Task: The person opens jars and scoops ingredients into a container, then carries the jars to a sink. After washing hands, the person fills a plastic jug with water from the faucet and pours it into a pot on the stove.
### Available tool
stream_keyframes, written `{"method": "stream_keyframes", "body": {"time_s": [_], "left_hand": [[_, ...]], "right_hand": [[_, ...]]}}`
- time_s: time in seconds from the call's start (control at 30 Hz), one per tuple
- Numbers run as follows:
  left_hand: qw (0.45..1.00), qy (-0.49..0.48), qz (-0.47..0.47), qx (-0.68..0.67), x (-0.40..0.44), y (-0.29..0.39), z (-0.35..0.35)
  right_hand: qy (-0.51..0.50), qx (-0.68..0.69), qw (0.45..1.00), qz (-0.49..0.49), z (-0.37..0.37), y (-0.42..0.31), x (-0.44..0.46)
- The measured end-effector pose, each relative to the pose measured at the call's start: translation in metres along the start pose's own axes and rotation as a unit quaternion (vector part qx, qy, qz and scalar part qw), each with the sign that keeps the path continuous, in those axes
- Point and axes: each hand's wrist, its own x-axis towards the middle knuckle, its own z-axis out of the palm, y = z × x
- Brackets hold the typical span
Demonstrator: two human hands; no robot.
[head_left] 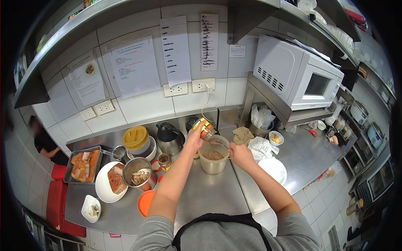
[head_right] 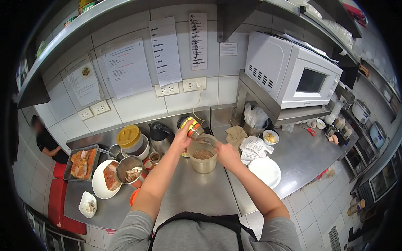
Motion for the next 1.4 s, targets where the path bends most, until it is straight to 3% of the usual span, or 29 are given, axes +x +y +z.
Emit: {"method": "stream_keyframes", "body": {"time_s": [0.13,0.23,0.43,0.63,0.73,0.83,0.93,1.0,1.13,1.4], "left_hand": [[0.991,-0.081,-0.083,-0.066,0.0,0.014,-0.005],[0.997,-0.036,-0.062,-0.003,-0.005,0.014,-0.002],[0.999,0.003,0.002,-0.034,-0.007,-0.003,0.012],[0.999,0.033,0.005,-0.006,-0.015,-0.006,0.026],[0.998,0.055,0.02,0.012,-0.009,-0.01,0.016],[0.997,0.069,0.028,0.008,0.004,-0.011,0.002],[0.998,0.004,-0.039,-0.056,0.006,0.004,-0.006],[0.997,-0.028,-0.053,-0.057,-0.001,0.011,-0.001],[1.0,0.011,-0.02,0.019,-0.004,0.008,0.003],[0.998,0.018,0.003,0.06,-0.015,-0.007,0.028]], "right_hand": [[0.012,0.012,1.0,0.011,0.026,0.017,-0.023],[0.095,0.054,0.994,-0.007,0.029,0.02,-0.023],[0.162,0.017,0.985,-0.066,0.024,-0.004,0.014],[0.124,-0.021,0.991,-0.054,0.028,-0.012,0.038],[0.035,-0.035,0.998,-0.029,0.005,-0.018,0.024],[0.012,-0.05,0.999,-0.016,0.004,-0.005,0.005],[-0.022,-0.052,0.998,0.001,0.019,0.012,-0.013],[0.035,-0.02,0.999,-0.002,0.029,0.018,-0.022],[0.146,0.025,0.989,-0.029,0.03,0.011,-0.021],[0.156,-0.001,0.987,-0.036,0.033,-0.014,0.032]]}}
